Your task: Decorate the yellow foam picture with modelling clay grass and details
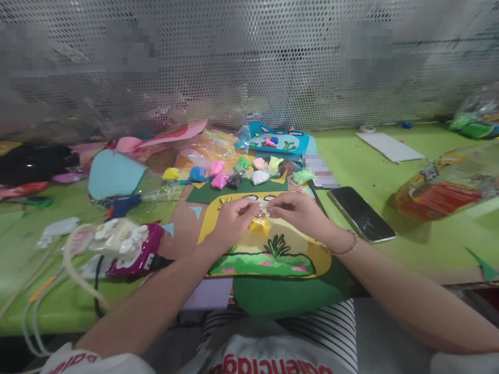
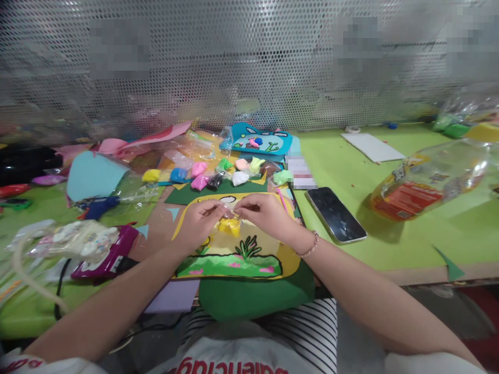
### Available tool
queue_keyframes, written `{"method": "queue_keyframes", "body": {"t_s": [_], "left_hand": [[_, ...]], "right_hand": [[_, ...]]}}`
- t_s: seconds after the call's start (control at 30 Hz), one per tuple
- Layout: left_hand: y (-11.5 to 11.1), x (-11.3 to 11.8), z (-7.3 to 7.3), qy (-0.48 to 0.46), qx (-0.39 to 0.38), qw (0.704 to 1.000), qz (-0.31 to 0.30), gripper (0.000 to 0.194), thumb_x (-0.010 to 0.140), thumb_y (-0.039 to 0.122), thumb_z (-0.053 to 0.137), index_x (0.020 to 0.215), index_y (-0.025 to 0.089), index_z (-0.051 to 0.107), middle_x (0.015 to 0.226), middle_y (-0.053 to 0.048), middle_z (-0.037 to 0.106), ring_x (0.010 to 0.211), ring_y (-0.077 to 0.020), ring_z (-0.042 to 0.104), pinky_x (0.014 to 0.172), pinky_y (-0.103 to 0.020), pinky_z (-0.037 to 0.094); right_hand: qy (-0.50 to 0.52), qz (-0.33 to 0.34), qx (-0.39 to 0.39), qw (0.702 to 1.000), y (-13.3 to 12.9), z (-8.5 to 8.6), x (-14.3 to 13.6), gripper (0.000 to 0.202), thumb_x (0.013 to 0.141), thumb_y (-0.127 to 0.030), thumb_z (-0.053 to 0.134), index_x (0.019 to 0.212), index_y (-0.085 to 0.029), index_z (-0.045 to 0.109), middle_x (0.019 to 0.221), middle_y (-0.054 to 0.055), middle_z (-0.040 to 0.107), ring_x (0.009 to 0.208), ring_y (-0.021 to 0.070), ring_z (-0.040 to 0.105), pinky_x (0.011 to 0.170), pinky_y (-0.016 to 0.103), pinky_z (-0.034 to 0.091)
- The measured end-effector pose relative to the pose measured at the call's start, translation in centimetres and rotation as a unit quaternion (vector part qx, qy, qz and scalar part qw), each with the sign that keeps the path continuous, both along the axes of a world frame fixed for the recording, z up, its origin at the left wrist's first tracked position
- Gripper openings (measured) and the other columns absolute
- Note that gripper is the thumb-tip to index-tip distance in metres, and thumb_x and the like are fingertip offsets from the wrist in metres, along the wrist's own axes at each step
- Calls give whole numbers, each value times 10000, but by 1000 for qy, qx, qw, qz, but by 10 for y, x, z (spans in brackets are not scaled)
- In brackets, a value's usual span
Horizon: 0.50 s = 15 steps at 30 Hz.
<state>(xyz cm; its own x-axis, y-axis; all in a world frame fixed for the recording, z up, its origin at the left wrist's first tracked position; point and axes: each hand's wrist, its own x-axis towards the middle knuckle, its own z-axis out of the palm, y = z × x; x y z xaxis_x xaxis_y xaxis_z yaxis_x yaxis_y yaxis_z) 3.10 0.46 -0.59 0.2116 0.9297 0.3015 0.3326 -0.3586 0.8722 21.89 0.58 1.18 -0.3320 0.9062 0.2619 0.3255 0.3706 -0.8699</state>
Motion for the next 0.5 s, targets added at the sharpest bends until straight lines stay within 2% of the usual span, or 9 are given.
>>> {"method": "queue_keyframes", "body": {"t_s": [0.23, 0.5], "left_hand": [[-2, 0, 3, 27, 16, 1000, -2, 315, 854, 430, 541, 727, 171, 669, 682, -9, 679, 648, -146, 603, 593, -239, 445], [-7, 1, 7, 53, 35, 998, -16, 316, 888, 385, 491, 736, 168, 663, 696, -17, 684, 667, -149, 623, 621, -237, 450]], "right_hand": [[4, -11, -2, 1000, -2, 1, -1, 105, 757, -206, 615, 726, -189, 714, 706, 19, 698, 640, 122, 615, 589, 254, 481], [-41, -21, 60, 997, -5, 2, -2, 132, 799, -192, 581, 708, -175, 674, 695, 15, 667, 631, 106, 566, 571, 239, 432]]}}
